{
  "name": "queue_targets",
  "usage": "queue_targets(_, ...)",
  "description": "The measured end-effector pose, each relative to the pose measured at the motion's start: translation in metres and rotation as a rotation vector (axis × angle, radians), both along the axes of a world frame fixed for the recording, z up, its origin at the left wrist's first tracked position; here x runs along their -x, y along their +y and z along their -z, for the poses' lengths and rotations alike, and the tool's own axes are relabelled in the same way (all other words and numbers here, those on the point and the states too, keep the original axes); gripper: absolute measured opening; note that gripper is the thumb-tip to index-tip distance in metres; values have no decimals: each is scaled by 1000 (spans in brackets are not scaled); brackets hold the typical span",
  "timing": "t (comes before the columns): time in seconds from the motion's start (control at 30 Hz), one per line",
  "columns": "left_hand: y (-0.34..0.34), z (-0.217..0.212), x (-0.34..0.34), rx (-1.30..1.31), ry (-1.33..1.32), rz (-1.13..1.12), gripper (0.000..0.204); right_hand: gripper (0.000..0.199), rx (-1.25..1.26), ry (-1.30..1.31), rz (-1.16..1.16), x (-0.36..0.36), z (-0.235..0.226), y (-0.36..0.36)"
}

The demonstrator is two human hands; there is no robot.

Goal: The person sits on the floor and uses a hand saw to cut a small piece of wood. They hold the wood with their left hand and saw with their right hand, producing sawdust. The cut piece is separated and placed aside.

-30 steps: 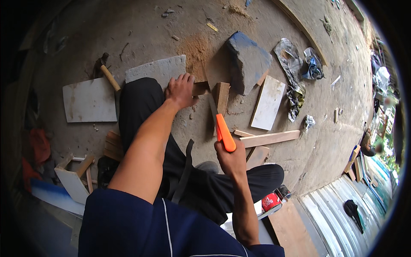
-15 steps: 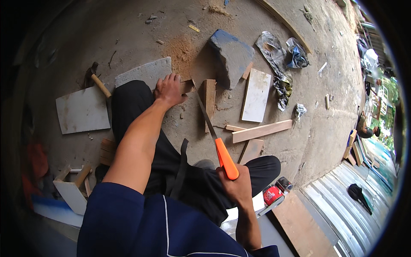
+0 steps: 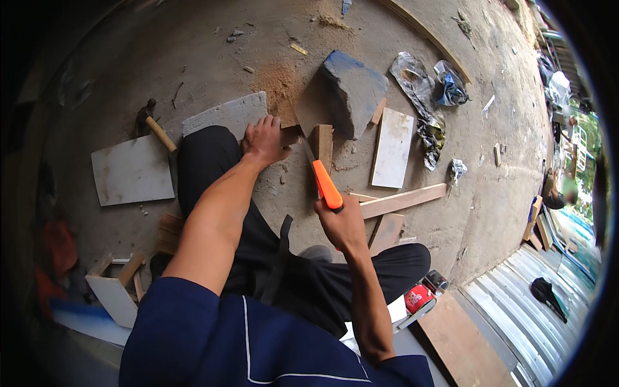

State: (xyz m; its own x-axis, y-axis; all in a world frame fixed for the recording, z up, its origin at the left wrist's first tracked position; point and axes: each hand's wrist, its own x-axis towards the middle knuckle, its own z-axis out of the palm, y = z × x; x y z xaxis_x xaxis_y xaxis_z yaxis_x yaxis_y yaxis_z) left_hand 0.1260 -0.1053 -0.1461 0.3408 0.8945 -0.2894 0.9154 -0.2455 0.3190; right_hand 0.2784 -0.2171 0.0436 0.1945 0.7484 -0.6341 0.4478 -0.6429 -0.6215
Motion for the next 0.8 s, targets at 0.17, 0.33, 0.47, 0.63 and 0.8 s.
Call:
queue_targets(0.17, 30, 19, 39, 19, 7, 0, 69, 29, -89, 23, 6, 22, -8, -22)
queue_targets(0.33, 32, 37, 52, -17, -46, -8, 69, 26, -50, -1, -45, 45, 38, 17)
queue_targets(0.47, 34, 33, 65, 19, 5, -12, 69, 26, -57, 46, -21, 41, 25, -12)
queue_targets(0.63, 37, 39, 77, -15, -62, -13, 68, 27, -26, -11, -25, 73, 68, 33)
queue_targets(0.8, 27, 46, 95, -36, -52, -21, 69, 23, -19, 97, 28, 70, 33, -31)
